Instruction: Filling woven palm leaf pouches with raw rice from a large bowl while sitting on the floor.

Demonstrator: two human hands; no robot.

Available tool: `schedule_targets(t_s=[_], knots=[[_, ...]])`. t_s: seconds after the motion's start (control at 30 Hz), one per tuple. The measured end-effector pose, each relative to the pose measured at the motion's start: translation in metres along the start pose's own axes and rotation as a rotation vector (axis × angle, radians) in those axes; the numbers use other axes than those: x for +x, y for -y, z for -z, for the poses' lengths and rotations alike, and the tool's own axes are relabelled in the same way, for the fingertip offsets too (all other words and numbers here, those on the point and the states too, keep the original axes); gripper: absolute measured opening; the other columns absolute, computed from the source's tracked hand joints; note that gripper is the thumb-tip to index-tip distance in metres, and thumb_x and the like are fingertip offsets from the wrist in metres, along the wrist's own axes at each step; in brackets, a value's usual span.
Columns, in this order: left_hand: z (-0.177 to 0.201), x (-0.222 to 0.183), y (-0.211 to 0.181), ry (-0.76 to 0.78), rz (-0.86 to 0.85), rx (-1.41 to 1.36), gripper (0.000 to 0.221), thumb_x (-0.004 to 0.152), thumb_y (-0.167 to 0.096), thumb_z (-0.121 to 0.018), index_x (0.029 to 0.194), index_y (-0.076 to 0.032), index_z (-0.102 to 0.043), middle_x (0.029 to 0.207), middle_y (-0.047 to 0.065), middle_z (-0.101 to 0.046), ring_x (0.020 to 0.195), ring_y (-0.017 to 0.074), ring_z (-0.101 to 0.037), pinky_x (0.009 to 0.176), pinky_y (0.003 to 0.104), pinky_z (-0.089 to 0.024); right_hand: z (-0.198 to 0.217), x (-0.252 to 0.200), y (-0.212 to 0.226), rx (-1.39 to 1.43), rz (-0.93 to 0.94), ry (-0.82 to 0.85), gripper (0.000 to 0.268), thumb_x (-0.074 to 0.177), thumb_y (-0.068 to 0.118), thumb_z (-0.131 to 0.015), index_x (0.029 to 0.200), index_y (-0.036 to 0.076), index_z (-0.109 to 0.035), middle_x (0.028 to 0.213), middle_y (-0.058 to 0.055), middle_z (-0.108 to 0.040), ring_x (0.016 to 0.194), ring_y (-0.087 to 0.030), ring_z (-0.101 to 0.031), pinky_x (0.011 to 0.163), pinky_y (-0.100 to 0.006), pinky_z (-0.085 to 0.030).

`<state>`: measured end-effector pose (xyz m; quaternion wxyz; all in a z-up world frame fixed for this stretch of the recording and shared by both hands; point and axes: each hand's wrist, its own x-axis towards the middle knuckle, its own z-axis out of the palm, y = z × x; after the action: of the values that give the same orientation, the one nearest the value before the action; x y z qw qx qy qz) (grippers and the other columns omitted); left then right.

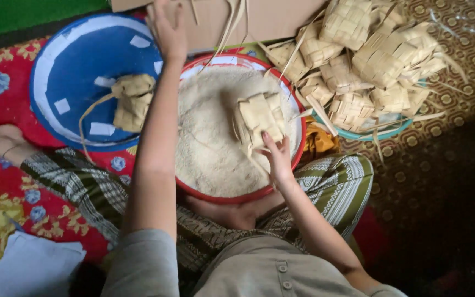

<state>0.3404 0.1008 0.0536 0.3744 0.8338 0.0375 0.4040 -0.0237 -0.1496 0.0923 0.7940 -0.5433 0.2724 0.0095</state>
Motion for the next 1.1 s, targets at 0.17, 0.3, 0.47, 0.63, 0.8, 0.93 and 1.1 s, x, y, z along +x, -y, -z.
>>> schedule_targets(t_s=[0.17,0.3,0.47,0.63,0.8,0.93,1.1], knots=[[-0.033,0.067,0.065,-0.032,0.116,-0.026,0.061,0.108,-0.054,-0.06,0.157,-0.023,-0.039,0.163,0.014,-0.039,0.15,0.0492,-0.035,0.125,0.06,-0.029,0.027,0.013,-0.007,-0.407,0.574,0.089,0.064,0.082,0.03,-0.082,0.128,0.005,-0.045,0.123,-0.012,-0.06,0.11,-0.023,-0.063,0.092,-0.037,-0.056],[-0.002,0.098,0.027,-0.064,0.046,-0.043,0.051,0.099,-0.059,-0.061,0.132,-0.02,-0.06,0.128,0.018,-0.062,0.123,0.0486,-0.054,0.096,0.066,-0.045,0.028,0.02,-0.007,-0.368,0.608,0.297,0.054,0.088,0.018,-0.08,0.129,0.005,-0.047,0.127,-0.01,-0.058,0.114,-0.019,-0.059,0.096,-0.031,-0.05],[-0.006,0.111,-0.002,-0.146,-0.116,-0.059,0.024,0.081,-0.035,-0.087,0.083,-0.024,-0.066,0.101,0.007,-0.065,0.104,0.0389,-0.06,0.087,0.056,-0.046,0.014,0.026,0.032,-0.196,-0.182,0.182,0.094,0.076,0.043,-0.073,0.148,0.002,-0.027,0.144,-0.015,-0.052,0.125,-0.024,-0.056,0.087,-0.035,-0.054],[-0.018,0.109,-0.004,-0.089,-0.111,-0.152,0.026,0.081,-0.023,-0.087,0.09,-0.015,-0.064,0.093,0.01,-0.059,0.089,0.0367,-0.06,0.083,0.05,-0.044,0.025,0.058,0.057,-0.105,-0.33,0.399,0.065,0.083,0.039,-0.071,0.139,0.008,-0.057,0.122,-0.005,-0.069,0.098,-0.015,-0.065,0.07,-0.025,-0.054],[-0.001,0.106,-0.011,-0.018,-0.122,-0.211,0.024,0.087,-0.017,-0.086,0.082,-0.016,-0.063,0.091,0.005,-0.052,0.086,0.0303,-0.058,0.085,0.044,-0.044,0.038,0.103,0.113,-0.004,-0.416,0.43,0.081,0.079,0.041,-0.064,0.153,0.019,-0.039,0.134,-0.017,-0.06,0.116,-0.036,-0.061,0.085,-0.06,-0.056],[0.031,0.119,-0.039,-0.094,-0.112,-0.297,0.025,0.089,-0.011,-0.085,0.081,-0.014,-0.063,0.086,0.0,-0.048,0.068,0.014,-0.049,0.063,0.03,-0.044,0.045,0.145,0.196,-0.073,-0.249,0.37,0.063,0.09,0.046,-0.057,0.132,-0.001,-0.057,0.125,-0.021,-0.066,0.112,-0.036,-0.065,0.095,-0.056,-0.055],[0.088,0.122,-0.064,-0.076,-0.213,-0.312,0.021,0.098,-0.015,-0.082,0.091,-0.008,-0.063,0.095,0.003,-0.044,0.085,0.0205,-0.047,0.072,0.031,-0.044,0.01,0.213,0.279,-0.207,0.058,0.281,0.075,0.086,0.064,-0.055,0.144,0.017,-0.049,0.134,-0.01,-0.057,0.116,-0.027,-0.057,0.091,-0.039,-0.052]])
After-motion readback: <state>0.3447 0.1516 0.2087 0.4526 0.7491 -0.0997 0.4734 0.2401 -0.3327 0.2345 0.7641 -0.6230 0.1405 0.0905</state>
